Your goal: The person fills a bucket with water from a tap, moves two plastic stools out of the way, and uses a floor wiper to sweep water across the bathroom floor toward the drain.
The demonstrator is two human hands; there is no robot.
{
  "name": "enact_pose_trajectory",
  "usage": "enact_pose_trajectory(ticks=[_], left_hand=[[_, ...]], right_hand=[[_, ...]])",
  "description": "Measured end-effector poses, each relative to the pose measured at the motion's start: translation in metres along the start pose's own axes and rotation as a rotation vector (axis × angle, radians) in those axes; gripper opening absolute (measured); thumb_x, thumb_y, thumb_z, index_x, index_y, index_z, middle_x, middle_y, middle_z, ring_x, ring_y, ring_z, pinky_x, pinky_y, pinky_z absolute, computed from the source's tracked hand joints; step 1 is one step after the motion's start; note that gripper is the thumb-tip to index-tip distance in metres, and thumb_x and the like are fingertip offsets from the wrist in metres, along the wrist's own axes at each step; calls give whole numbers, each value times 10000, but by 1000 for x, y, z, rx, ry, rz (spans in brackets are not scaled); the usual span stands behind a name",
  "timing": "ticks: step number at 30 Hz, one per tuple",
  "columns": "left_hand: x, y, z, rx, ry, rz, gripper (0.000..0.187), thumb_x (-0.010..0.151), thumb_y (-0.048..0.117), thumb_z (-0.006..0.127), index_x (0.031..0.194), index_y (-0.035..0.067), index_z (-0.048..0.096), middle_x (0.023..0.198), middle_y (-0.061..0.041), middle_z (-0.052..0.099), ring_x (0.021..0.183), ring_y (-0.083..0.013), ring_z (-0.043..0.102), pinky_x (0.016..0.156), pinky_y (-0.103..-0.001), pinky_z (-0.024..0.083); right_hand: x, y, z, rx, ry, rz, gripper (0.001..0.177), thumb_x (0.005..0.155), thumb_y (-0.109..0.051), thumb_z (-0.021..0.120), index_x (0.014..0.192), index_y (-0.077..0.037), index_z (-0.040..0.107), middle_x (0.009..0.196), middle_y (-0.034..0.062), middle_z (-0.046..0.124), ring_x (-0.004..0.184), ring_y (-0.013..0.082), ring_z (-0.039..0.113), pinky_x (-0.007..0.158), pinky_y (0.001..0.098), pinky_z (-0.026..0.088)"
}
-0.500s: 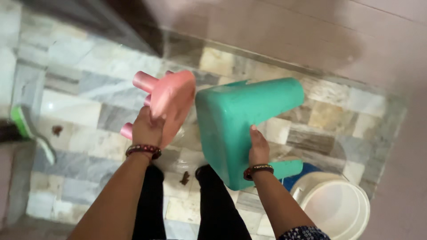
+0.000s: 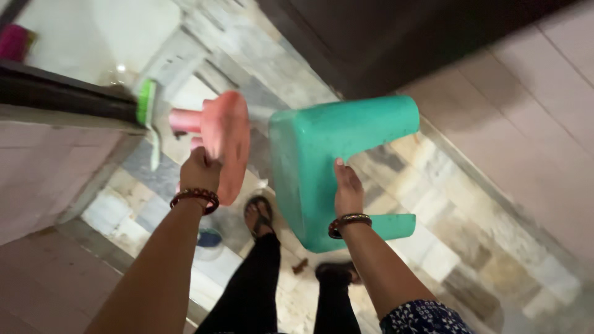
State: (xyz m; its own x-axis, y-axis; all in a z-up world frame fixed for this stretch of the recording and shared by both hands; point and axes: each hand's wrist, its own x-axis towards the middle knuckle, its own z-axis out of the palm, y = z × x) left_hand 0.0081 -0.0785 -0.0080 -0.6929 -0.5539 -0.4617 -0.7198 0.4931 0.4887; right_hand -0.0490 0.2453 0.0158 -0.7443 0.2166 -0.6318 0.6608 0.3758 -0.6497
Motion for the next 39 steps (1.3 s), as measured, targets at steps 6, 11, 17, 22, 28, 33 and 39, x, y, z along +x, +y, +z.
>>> enact_pose_trajectory(ticks=[6, 11, 17, 22, 28, 33, 39], left_hand=[[61, -54, -93, -102, 75, -5, 211, 869, 220, 677, 946, 35, 611, 899, -225, 687, 870, -426, 663, 774, -497, 502], [110, -51, -148, -216, 134, -101, 271, 852, 223, 663, 1082, 79, 660, 981, -207, 716, 964, -401, 678, 825, -471, 512], [174, -51, -171, -298, 264, -195, 278, 871, 242, 677, 1067, 44, 669, 1005, -221, 717, 975, -402, 683, 858, -460, 527], [252, -42, -189, -363, 359, -314, 303, 840, 246, 729, 1037, 29, 653, 943, -211, 706, 911, -389, 671, 824, -466, 512], [336, -42, -198, -607, 552, -550, 295, 844, 216, 703, 1070, 33, 651, 917, -185, 706, 873, -352, 693, 828, -448, 520], [406, -75, -211, -688, 651, -700, 343, 853, 260, 704, 1103, 31, 655, 979, -204, 712, 923, -375, 688, 868, -454, 515], [490, -104, -223, -847, 734, -845, 371, 903, 291, 628, 1204, 83, 687, 1115, -189, 723, 1030, -350, 694, 923, -434, 517]], right_hand=[[26, -87, 93, -350, -47, -600, 747, 1069, -618, 286, 1320, -4, 628, 1292, 212, 652, 1142, 368, 617, 1036, 435, 443], [25, -200, 149, -130, -131, -183, 803, 944, -664, 442, 1412, -25, 573, 1475, 159, 571, 1349, 299, 530, 1124, 413, 365], [26, -316, 218, -138, -196, -128, 822, 939, -654, 469, 1485, -40, 464, 1558, 122, 447, 1421, 276, 409, 1123, 449, 302], [68, -381, 281, 5, -366, -275, 825, 916, -608, 546, 1430, 37, 528, 1517, 166, 544, 1400, 268, 513, 1158, 391, 358], [120, -439, 341, -190, -419, -311, 832, 920, -628, 513, 1422, 35, 554, 1473, 182, 586, 1364, 280, 552, 1136, 392, 391], [146, -458, 414, -295, -402, -321, 784, 941, -594, 530, 1411, 32, 554, 1475, 184, 568, 1363, 278, 530, 1118, 394, 382], [178, -501, 501, -317, -496, -373, 700, 976, -546, 497, 1343, 36, 625, 1330, 186, 687, 1229, 277, 636, 1038, 371, 465]])
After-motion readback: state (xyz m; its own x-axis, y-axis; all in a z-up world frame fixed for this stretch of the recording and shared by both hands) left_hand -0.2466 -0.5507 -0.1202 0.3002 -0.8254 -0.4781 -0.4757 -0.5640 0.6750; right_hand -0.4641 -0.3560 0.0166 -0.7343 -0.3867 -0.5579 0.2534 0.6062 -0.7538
